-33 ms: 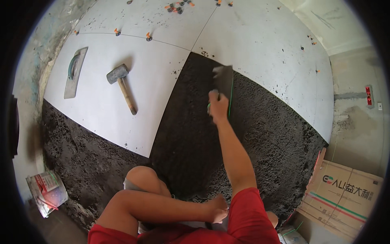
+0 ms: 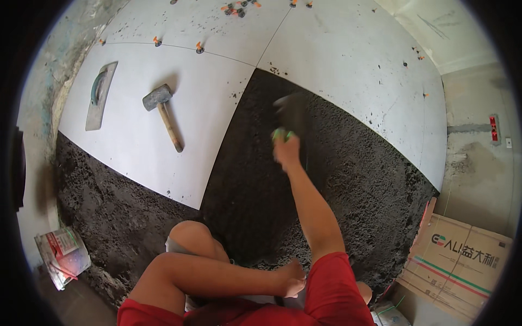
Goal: Leveling a mixture of cement and sand on the floor using a notched trowel and a straight edge to prepare for tiling.
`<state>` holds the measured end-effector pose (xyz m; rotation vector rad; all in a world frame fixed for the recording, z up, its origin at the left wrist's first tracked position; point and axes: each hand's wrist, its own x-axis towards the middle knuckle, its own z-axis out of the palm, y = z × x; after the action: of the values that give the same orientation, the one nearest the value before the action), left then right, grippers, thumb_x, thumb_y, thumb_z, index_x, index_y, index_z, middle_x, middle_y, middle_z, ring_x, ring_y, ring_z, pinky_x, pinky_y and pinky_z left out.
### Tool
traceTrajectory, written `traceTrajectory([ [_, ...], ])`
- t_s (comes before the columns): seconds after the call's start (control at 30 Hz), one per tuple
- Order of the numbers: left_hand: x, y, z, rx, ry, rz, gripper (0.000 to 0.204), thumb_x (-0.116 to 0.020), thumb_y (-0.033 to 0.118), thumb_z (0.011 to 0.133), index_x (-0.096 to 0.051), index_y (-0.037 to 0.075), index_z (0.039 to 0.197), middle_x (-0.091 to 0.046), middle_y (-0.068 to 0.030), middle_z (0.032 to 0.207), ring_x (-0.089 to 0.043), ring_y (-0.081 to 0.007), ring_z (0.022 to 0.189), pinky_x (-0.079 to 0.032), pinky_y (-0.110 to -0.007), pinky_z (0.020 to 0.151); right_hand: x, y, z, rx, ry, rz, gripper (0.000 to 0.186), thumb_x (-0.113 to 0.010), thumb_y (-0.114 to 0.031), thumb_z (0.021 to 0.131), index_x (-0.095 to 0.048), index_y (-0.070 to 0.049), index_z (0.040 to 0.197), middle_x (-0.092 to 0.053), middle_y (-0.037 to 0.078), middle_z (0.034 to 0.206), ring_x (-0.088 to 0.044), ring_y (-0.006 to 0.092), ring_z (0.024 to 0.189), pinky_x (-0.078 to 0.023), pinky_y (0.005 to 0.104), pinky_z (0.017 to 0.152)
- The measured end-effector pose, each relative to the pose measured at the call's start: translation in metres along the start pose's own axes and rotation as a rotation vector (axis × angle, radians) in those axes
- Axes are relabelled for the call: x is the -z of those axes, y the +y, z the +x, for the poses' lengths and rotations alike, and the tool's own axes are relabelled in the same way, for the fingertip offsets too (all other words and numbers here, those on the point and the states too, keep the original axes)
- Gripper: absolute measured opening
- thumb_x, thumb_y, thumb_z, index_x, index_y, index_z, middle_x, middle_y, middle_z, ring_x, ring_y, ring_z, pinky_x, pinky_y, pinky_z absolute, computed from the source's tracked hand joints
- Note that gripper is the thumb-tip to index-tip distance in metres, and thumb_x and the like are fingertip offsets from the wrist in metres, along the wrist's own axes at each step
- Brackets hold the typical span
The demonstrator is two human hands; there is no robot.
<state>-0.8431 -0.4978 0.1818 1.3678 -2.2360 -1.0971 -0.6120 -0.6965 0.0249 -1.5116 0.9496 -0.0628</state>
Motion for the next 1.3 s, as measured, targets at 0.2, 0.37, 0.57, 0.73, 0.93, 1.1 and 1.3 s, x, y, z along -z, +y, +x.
traceTrajectory([
  [0.2,-0.007,0.004,-0.002,0.005,-0.013,-0.016,0.029,-0.071,0.041,0.079,-0.079,0.014,0.076,-0.073,-0.0086,0.075,-0.072,-0.0294,0.081,-0.046,-0.052,0.078,-0.012,0.030,-0.041,0.040,0.028,-0.217,0.016,-0.062,-0.016,0.097,-0.063,-0.001,0.092,-0.056,0.004,0.063,-0.051,0.0140,0.046,-0.039,0.0334,0.043],
  [0.37,-0.018,0.008,-0.003,0.036,-0.018,0.050,0.027,-0.063,0.034,0.085,-0.082,0.014,0.087,-0.077,-0.0096,0.089,-0.072,-0.0313,0.090,-0.046,-0.060,0.090,0.014,0.112,-0.127,0.285,-0.098,-0.492,0.029,-0.069,-0.023,0.098,-0.065,0.004,0.090,-0.064,0.006,0.072,-0.061,0.0159,0.074,-0.050,0.0372,0.065],
  [0.57,-0.015,0.007,-0.007,0.077,-0.085,0.096,0.030,-0.058,0.027,0.091,-0.084,0.014,0.099,-0.079,-0.0121,0.107,-0.071,-0.0330,0.102,-0.044,-0.065,0.098,0.020,0.041,-0.137,0.082,0.011,-0.326,0.030,-0.072,-0.025,0.097,-0.067,0.005,0.095,-0.070,0.013,0.082,-0.067,0.0215,0.080,-0.053,0.0392,0.071],
  [0.73,-0.009,0.014,-0.003,0.060,-0.221,0.020,0.030,-0.059,0.025,0.094,-0.082,0.016,0.110,-0.078,-0.0104,0.113,-0.069,-0.0324,0.108,-0.043,-0.064,0.101,-0.013,0.115,-0.192,0.216,-0.231,-0.360,0.026,-0.073,-0.022,0.095,-0.069,0.003,0.100,-0.075,0.018,0.088,-0.074,0.0294,0.082,-0.056,0.0395,0.075],
  [0.93,0.010,0.016,-0.015,0.018,-0.298,0.105,0.031,-0.058,0.025,0.096,-0.081,0.015,0.114,-0.078,-0.0084,0.116,-0.070,-0.0321,0.108,-0.045,-0.067,0.098,0.009,0.033,-0.154,0.185,-0.086,-0.536,0.030,-0.074,-0.026,0.094,-0.067,0.003,0.099,-0.070,0.021,0.084,-0.069,0.0322,0.075,-0.053,0.0432,0.070],
  [1.1,0.000,0.021,-0.002,-0.004,-0.290,0.118,0.032,-0.057,0.025,0.097,-0.080,0.015,0.117,-0.077,-0.0083,0.118,-0.070,-0.0336,0.108,-0.046,-0.068,0.095,-0.013,0.005,-0.109,-0.084,-0.204,-0.270,0.035,-0.075,-0.028,0.094,-0.064,0.005,0.092,-0.065,0.019,0.077,-0.059,0.0264,0.066,-0.051,0.0446,0.066],
  [1.3,-0.006,0.021,-0.009,0.015,-0.338,0.075,0.035,-0.057,0.025,0.097,-0.078,0.012,0.123,-0.076,-0.0102,0.122,-0.068,-0.0363,0.112,-0.046,-0.068,0.094,-0.041,0.094,-0.180,0.278,-0.313,-0.599,0.028,-0.070,-0.023,0.093,-0.067,0.002,0.105,-0.072,0.026,0.093,-0.070,0.0470,0.094,-0.057,0.0467,0.078],
])
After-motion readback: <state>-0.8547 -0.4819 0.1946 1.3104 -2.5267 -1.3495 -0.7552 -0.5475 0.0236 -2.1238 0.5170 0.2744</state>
